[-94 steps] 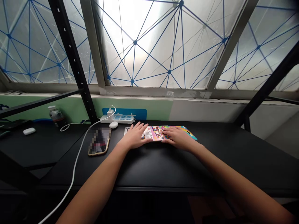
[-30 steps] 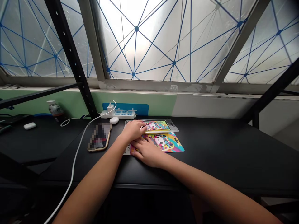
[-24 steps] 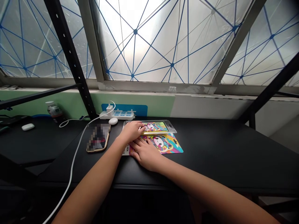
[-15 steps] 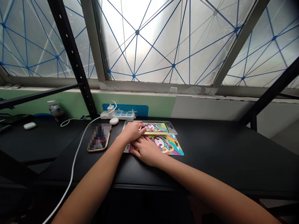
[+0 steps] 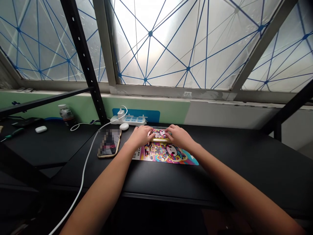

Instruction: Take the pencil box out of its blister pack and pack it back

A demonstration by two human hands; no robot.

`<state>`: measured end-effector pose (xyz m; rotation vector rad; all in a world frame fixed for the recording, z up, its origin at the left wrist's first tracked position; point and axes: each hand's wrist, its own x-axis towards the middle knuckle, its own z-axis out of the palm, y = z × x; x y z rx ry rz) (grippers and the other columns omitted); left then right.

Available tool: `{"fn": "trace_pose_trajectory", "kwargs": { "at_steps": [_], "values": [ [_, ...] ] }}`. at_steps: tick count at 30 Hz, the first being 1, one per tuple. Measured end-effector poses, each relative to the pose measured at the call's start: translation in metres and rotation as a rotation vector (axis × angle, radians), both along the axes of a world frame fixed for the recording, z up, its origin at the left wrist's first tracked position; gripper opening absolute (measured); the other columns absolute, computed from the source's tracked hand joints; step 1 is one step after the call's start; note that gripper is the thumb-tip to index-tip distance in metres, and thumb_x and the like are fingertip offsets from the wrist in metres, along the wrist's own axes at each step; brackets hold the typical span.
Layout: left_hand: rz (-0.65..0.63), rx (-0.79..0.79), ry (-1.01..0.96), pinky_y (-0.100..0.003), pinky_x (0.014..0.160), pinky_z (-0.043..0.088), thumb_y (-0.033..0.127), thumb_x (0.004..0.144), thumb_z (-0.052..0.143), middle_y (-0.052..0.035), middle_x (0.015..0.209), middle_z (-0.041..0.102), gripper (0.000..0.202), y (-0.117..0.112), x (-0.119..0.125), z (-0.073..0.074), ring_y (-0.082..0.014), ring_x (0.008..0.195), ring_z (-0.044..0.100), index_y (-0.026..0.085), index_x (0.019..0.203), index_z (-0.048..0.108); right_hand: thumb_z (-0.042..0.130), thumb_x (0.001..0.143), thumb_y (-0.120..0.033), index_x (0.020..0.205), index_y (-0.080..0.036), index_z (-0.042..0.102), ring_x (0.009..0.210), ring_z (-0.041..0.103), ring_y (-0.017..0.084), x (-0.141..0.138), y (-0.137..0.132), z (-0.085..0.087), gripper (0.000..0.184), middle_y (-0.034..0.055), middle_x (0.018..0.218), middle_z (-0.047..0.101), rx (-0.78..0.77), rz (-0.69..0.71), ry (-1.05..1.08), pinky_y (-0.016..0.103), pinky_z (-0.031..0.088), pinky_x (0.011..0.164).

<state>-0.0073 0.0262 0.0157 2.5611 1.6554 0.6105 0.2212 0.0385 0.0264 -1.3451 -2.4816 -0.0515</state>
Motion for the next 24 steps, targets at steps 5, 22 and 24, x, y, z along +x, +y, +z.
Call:
{"fn": "trace_pose_trajectory", "kwargs": {
  "at_steps": [5, 22, 24],
  "values": [
    [0.02, -0.022, 0.018, -0.042, 0.107, 0.037, 0.049, 0.096, 0.047, -0.0044, 0.138, 0.061, 0.039, 0.004, -0.003, -0.003, -0.0287, 0.127, 0.052, 0.028, 0.125, 0.063, 0.061, 0.082, -0.066, 0.117, -0.022, 0.069, 0.11, 0.058, 0.034, 0.026, 0.047, 0.003, 0.056, 0.0143, 0.12, 0.064, -0.184, 0.01, -0.114, 0.044, 0.051, 0.089],
    [0.133, 0.131, -0.056, -0.054, 0.112, 0.027, 0.049, 0.083, 0.073, -0.0127, 0.123, 0.068, 0.069, 0.001, -0.03, 0.02, -0.0323, 0.117, 0.059, 0.023, 0.142, 0.048, 0.077, 0.08, -0.039, 0.107, -0.021, 0.055, 0.087, 0.063, 0.028, 0.015, 0.018, 0.0, 0.039, 0.0067, 0.093, 0.067, 0.198, 0.03, 0.003, 0.045, 0.043, 0.093],
    [0.11, 0.21, -0.055, -0.055, 0.116, 0.018, 0.043, 0.081, 0.077, -0.0098, 0.122, 0.067, 0.064, -0.009, -0.028, 0.031, -0.0301, 0.118, 0.058, 0.025, 0.137, 0.052, 0.071, 0.086, -0.032, 0.112, -0.02, 0.054, 0.095, 0.062, 0.028, 0.021, 0.004, 0.004, 0.034, 0.0093, 0.101, 0.068, 0.269, 0.055, 0.036, 0.043, 0.043, 0.095]
  ]
}}
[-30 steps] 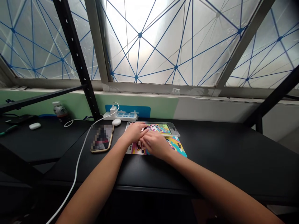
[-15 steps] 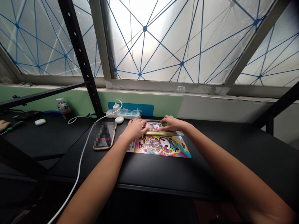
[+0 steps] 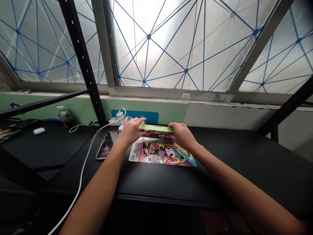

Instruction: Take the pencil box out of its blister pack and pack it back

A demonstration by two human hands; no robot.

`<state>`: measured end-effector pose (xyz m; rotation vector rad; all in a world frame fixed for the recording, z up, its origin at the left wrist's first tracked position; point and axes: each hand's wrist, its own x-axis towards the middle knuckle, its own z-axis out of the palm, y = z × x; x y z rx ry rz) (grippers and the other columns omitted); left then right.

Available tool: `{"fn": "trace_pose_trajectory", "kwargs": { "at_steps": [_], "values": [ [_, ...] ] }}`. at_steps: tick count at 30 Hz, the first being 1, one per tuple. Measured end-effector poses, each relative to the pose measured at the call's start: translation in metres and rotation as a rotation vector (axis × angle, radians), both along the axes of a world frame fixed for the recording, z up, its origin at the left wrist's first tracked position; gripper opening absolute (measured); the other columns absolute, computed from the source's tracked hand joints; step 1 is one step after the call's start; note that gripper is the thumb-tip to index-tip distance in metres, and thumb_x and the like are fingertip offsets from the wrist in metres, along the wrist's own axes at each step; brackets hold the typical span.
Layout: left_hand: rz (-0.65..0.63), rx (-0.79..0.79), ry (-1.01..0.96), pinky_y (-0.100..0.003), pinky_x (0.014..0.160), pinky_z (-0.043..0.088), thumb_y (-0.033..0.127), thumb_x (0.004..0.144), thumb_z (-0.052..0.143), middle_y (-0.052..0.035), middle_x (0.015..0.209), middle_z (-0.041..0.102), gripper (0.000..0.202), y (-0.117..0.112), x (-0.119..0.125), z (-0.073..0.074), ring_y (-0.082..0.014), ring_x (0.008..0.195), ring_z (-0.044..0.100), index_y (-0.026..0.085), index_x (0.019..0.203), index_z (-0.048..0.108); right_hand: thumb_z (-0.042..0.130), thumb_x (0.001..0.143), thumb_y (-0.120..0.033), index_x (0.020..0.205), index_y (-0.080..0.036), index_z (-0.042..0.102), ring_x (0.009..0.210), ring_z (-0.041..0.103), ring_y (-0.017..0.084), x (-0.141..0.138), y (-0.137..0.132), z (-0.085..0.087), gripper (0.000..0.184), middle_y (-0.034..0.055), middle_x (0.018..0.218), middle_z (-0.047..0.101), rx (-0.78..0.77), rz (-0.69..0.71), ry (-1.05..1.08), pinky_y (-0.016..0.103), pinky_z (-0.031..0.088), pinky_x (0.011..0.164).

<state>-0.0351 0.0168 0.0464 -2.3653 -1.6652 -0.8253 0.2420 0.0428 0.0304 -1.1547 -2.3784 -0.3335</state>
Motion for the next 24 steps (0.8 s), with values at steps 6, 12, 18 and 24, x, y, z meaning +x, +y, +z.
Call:
{"fn": "trace_pose_trajectory", "kwargs": {
  "at_steps": [6, 12, 18, 24],
  "values": [
    [-0.227, 0.315, 0.029, -0.048, 0.108, 0.034, 0.029, 0.088, 0.071, -0.0058, 0.105, 0.066, 0.027, -0.06, 0.016, -0.002, -0.0251, 0.103, 0.059, 0.023, 0.112, 0.062, 0.063, 0.094, -0.033, 0.117, -0.019, 0.056, 0.093, 0.061, 0.026, 0.042, -0.054, 0.004, 0.027, 0.011, 0.102, 0.068, 0.324, 0.196, -0.007, 0.042, 0.045, 0.089],
    [-0.279, 0.116, -0.015, -0.047, 0.101, 0.043, 0.014, 0.084, 0.067, -0.0103, 0.125, 0.063, 0.036, -0.106, 0.013, -0.046, -0.0299, 0.116, 0.056, 0.022, 0.119, 0.059, 0.057, 0.096, -0.026, 0.115, -0.021, 0.058, 0.088, 0.062, 0.025, 0.057, -0.103, -0.026, 0.019, 0.0081, 0.094, 0.068, 0.296, 0.318, -0.078, 0.041, 0.05, 0.084],
    [-0.159, -0.297, -0.227, -0.045, 0.115, 0.035, 0.048, 0.088, 0.067, -0.0098, 0.158, 0.036, 0.073, -0.119, 0.0, -0.065, -0.0307, 0.143, 0.038, 0.028, 0.15, 0.034, 0.067, 0.088, -0.049, 0.12, -0.021, 0.057, 0.116, 0.061, 0.031, 0.053, -0.105, -0.036, 0.044, 0.016, 0.126, 0.064, -0.038, 0.288, -0.002, 0.046, 0.052, 0.096],
    [-0.091, -0.422, -0.309, -0.043, 0.114, 0.035, 0.05, 0.089, 0.064, -0.0108, 0.152, 0.044, 0.077, -0.119, -0.001, -0.064, -0.0299, 0.139, 0.043, 0.027, 0.153, 0.029, 0.074, 0.079, -0.057, 0.138, -0.025, 0.05, 0.131, 0.051, 0.035, 0.07, -0.097, -0.04, 0.071, 0.0142, 0.143, 0.055, -0.359, 0.146, 0.136, 0.05, 0.046, 0.106]
  ]
}}
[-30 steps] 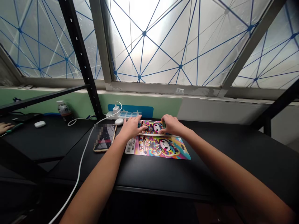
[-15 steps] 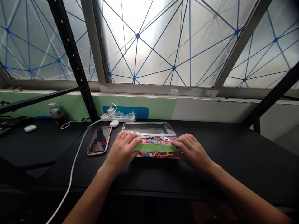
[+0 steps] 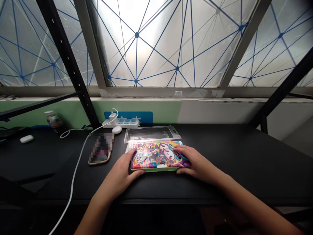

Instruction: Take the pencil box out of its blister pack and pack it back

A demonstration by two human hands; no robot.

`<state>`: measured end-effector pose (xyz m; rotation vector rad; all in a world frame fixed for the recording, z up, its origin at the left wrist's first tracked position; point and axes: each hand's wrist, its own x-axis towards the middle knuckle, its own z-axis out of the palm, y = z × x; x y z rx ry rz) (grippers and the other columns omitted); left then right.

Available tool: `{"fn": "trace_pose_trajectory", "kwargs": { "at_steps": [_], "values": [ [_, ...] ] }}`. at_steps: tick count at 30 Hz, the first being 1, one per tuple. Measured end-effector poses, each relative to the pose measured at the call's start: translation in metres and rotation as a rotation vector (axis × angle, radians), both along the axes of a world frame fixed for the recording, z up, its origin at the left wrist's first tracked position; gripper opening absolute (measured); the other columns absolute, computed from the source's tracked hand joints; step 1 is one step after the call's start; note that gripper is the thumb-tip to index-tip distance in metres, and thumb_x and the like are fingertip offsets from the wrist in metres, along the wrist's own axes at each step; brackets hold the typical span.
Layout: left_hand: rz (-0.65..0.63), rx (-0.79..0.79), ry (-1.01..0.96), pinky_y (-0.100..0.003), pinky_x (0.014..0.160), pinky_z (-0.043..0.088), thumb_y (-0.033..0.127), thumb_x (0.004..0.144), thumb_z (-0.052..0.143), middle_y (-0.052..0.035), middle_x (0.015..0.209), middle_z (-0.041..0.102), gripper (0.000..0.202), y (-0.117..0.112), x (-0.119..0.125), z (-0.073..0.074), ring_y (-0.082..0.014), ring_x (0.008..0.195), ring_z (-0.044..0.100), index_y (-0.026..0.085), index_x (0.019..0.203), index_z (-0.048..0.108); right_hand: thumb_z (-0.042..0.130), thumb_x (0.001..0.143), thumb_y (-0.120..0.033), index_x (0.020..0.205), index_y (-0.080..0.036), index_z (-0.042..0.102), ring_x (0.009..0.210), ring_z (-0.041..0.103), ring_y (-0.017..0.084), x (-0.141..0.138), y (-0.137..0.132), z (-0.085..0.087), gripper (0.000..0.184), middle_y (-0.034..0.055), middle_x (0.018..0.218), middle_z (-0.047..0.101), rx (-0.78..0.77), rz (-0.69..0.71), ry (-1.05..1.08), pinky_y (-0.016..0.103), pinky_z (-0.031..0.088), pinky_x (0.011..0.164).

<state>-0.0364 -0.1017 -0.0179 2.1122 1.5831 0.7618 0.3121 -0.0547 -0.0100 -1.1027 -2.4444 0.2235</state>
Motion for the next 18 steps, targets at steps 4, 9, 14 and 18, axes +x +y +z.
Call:
{"fn": "trace_pose_trajectory", "kwargs": {
  "at_steps": [4, 9, 14, 18],
  "values": [
    [0.018, 0.002, -0.024, -0.043, 0.111, 0.037, 0.046, 0.087, 0.066, -0.0119, 0.145, 0.049, 0.079, 0.001, 0.002, 0.0, -0.0304, 0.134, 0.048, 0.028, 0.154, 0.028, 0.079, 0.073, -0.056, 0.135, -0.026, 0.056, 0.129, 0.053, 0.033, 0.004, 0.005, 0.007, 0.072, 0.0113, 0.139, 0.058, -0.203, 0.0, 0.132, 0.046, 0.045, 0.108],
    [0.038, -0.012, -0.055, -0.044, 0.108, 0.039, 0.047, 0.084, 0.069, -0.0113, 0.143, 0.05, 0.091, -0.004, 0.003, 0.001, -0.0321, 0.133, 0.048, 0.033, 0.157, 0.016, 0.064, 0.083, -0.063, 0.116, -0.021, 0.071, 0.11, 0.064, 0.032, 0.003, 0.018, 0.014, 0.054, 0.0099, 0.118, 0.071, -0.373, -0.089, 0.347, 0.042, 0.05, 0.096],
    [0.05, -0.06, -0.077, -0.046, 0.108, 0.038, 0.048, 0.083, 0.07, -0.0124, 0.146, 0.049, 0.105, -0.007, 0.003, 0.005, -0.0336, 0.135, 0.047, 0.035, 0.158, -0.002, 0.043, 0.092, -0.07, 0.087, -0.015, 0.073, 0.068, 0.064, 0.023, -0.001, 0.03, 0.004, 0.062, 0.0047, 0.073, 0.07, -0.405, -0.253, 0.482, 0.033, 0.051, 0.063],
    [0.054, -0.061, -0.073, -0.046, 0.106, 0.041, 0.051, 0.083, 0.069, -0.0131, 0.144, 0.052, 0.103, -0.008, 0.004, 0.009, -0.0337, 0.133, 0.05, 0.034, 0.158, 0.0, 0.04, 0.093, -0.069, 0.096, -0.016, 0.074, 0.073, 0.066, 0.026, 0.001, 0.026, -0.001, 0.063, 0.0062, 0.081, 0.073, -0.386, -0.251, 0.482, 0.035, 0.053, 0.066]
  ]
}}
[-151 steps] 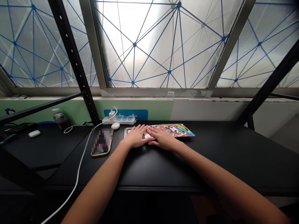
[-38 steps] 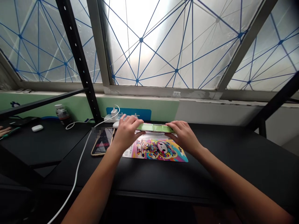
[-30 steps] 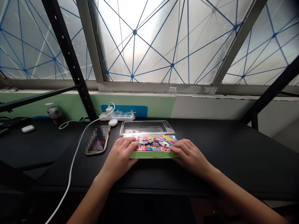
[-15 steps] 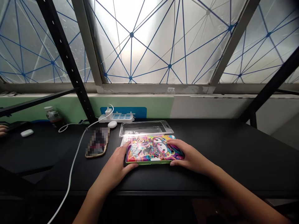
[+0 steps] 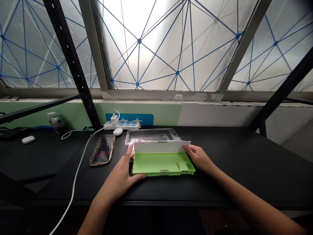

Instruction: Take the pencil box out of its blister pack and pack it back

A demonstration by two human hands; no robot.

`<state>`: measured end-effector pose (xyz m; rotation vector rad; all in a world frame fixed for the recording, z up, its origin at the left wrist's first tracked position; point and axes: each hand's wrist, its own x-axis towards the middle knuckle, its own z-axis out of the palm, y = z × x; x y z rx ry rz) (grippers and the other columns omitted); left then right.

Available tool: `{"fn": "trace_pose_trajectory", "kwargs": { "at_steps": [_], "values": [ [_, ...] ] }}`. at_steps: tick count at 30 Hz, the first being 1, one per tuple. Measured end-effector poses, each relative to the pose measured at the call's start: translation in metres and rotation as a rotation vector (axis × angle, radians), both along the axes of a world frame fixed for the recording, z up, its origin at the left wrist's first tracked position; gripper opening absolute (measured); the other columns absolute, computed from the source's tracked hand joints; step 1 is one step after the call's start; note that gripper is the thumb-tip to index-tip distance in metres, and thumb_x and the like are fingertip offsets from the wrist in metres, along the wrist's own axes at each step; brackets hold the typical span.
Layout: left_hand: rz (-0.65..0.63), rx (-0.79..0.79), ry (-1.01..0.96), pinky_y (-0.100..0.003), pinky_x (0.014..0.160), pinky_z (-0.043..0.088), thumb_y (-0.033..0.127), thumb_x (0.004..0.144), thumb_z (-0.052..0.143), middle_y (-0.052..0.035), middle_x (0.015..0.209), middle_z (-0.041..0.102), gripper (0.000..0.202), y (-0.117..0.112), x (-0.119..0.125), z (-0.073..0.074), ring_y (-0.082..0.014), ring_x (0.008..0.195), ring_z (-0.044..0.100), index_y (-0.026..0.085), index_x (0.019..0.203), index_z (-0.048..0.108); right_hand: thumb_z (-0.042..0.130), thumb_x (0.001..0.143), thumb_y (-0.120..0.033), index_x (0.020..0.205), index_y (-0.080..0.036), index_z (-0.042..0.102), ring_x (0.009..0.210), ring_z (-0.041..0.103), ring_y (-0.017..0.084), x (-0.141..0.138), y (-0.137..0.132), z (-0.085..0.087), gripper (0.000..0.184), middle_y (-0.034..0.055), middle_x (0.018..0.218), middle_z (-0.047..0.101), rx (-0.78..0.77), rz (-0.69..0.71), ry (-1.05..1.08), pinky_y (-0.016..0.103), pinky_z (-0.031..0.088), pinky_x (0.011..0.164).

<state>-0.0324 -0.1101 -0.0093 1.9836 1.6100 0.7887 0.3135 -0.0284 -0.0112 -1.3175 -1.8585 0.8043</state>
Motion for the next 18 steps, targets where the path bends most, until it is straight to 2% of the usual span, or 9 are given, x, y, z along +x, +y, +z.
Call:
{"fn": "trace_pose_trajectory", "kwargs": {
  "at_steps": [3, 5, 8, 10, 11, 14, 18],
  "values": [
    [0.014, 0.008, 0.018, -0.045, 0.103, 0.043, 0.056, 0.084, 0.066, -0.0131, 0.14, 0.054, 0.094, 0.001, 0.0, 0.001, -0.0332, 0.129, 0.053, 0.031, 0.157, 0.013, 0.039, 0.091, -0.073, 0.119, -0.02, 0.071, 0.104, 0.067, 0.034, 0.011, -0.007, 0.003, 0.068, 0.0115, 0.115, 0.072, 0.056, 0.139, -0.075, 0.044, 0.053, 0.089],
    [0.032, 0.027, 0.038, -0.045, 0.102, 0.044, 0.061, 0.087, 0.061, -0.0136, 0.136, 0.056, 0.079, 0.003, 0.001, 0.001, -0.0331, 0.125, 0.056, 0.028, 0.152, 0.03, 0.04, 0.087, -0.078, 0.136, -0.023, 0.061, 0.124, 0.057, 0.037, 0.018, -0.011, 0.005, 0.076, 0.0128, 0.138, 0.061, 0.099, 0.269, -0.146, 0.051, 0.046, 0.103],
    [0.045, 0.048, 0.058, -0.044, 0.099, 0.046, 0.064, 0.09, 0.053, -0.0129, 0.126, 0.061, 0.064, 0.006, 0.002, 0.001, -0.0317, 0.117, 0.059, 0.024, 0.14, 0.048, 0.061, 0.075, -0.078, 0.15, -0.025, 0.044, 0.134, 0.048, 0.039, 0.022, -0.016, 0.007, 0.093, 0.0143, 0.152, 0.046, 0.106, 0.328, -0.247, 0.052, 0.043, 0.108],
    [0.044, 0.05, 0.058, -0.044, 0.097, 0.046, 0.064, 0.091, 0.052, -0.0115, 0.121, 0.062, 0.062, 0.008, 0.001, 0.001, -0.0306, 0.112, 0.061, 0.024, 0.138, 0.051, 0.075, 0.07, -0.068, 0.149, -0.026, 0.043, 0.134, 0.048, 0.038, 0.02, -0.017, 0.005, 0.096, 0.015, 0.153, 0.044, 0.148, 0.285, -0.299, 0.051, 0.043, 0.109],
    [0.041, 0.052, 0.054, -0.044, 0.097, 0.047, 0.064, 0.091, 0.051, -0.011, 0.119, 0.062, 0.061, 0.009, 0.001, 0.001, -0.0302, 0.111, 0.061, 0.024, 0.138, 0.051, 0.078, 0.07, -0.064, 0.147, -0.026, 0.047, 0.133, 0.049, 0.037, 0.018, -0.016, 0.003, 0.091, 0.0148, 0.151, 0.046, 0.188, 0.259, -0.312, 0.05, 0.044, 0.109],
    [0.016, 0.063, 0.044, -0.044, 0.098, 0.045, 0.062, 0.093, 0.05, -0.0114, 0.121, 0.061, 0.061, 0.01, -0.001, -0.001, -0.0299, 0.113, 0.059, 0.024, 0.14, 0.049, 0.078, 0.074, -0.058, 0.139, -0.027, 0.057, 0.123, 0.058, 0.033, 0.013, -0.012, -0.003, 0.075, 0.0125, 0.136, 0.056, 0.289, 0.204, -0.304, 0.047, 0.049, 0.104],
    [-0.012, 0.096, 0.045, -0.045, 0.1, 0.044, 0.06, 0.092, 0.054, -0.0126, 0.126, 0.06, 0.06, 0.012, -0.003, -0.006, -0.0313, 0.118, 0.056, 0.023, 0.139, 0.049, 0.077, 0.074, -0.058, 0.13, -0.024, 0.064, 0.1, 0.067, 0.028, 0.011, -0.011, -0.004, 0.067, 0.0092, 0.111, 0.065, 0.236, 0.166, -0.303, 0.042, 0.057, 0.088]
  ]
}}
